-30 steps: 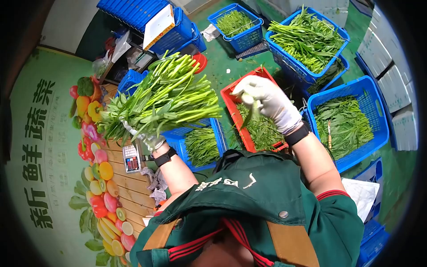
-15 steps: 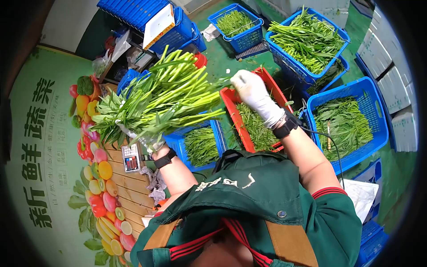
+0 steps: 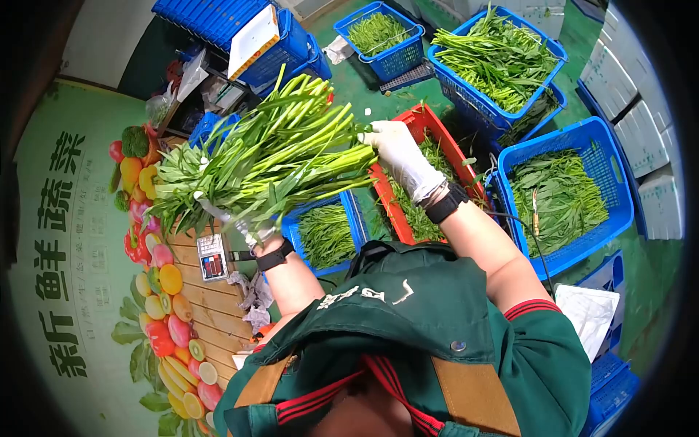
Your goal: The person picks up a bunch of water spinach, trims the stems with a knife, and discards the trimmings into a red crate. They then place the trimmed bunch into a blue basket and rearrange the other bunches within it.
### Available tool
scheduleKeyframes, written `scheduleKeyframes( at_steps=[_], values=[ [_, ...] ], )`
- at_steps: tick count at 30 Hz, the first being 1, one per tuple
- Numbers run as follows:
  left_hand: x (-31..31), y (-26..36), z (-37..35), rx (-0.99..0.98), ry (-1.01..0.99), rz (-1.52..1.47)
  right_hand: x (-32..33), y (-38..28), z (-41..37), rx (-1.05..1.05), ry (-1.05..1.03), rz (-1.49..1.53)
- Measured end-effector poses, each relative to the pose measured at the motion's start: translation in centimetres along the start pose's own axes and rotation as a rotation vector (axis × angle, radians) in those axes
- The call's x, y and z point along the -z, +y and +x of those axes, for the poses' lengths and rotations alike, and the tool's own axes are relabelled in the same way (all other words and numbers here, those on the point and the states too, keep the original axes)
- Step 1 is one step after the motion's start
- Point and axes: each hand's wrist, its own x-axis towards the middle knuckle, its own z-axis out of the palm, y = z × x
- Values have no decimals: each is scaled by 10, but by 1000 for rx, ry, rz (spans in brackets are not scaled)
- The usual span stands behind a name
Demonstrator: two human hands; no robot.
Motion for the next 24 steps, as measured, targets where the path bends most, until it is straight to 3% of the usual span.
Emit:
scheduleKeyframes(
  at_steps=[2,4,6,8,9,10,11,12,14,15,18,20,23,24],
  values=[
    [-3,-2,-6,-13,6,13,7,0,-2,-52,39,30],
    [-14,-11,42,-23,13,28,18,0,-5,-81,80,432],
    [-27,-19,92,-36,18,41,38,7,-4,-97,177,344],
    [-27,-19,87,-46,25,54,31,-5,-13,-147,-49,283],
    [3,7,-44,-48,32,63,18,-17,-19,-107,-234,249],
    [3,9,-46,-54,38,69,8,-16,-25,41,-389,389],
    [-53,-8,100,-61,44,76,-5,-19,-27,103,-386,366],
    [2,6,-51,-68,50,85,-14,-21,-28,163,-382,345],
    [5,9,-66,-77,64,111,-14,-25,-29,-22,-288,247],
    [-31,-22,73,-84,70,118,-16,-24,-32,6,-252,263],
    [-30,-24,70,-114,97,133,-22,-18,-40,53,-210,271],
    [-27,-22,59,-132,120,154,-29,-20,-44,127,-233,558],
    [-18,-19,61,-141,137,173,-27,-24,-42,104,-272,436],
    [-5,-16,69,-21,52,-1,-25,-25,-41,82,-297,310]
  ],
)
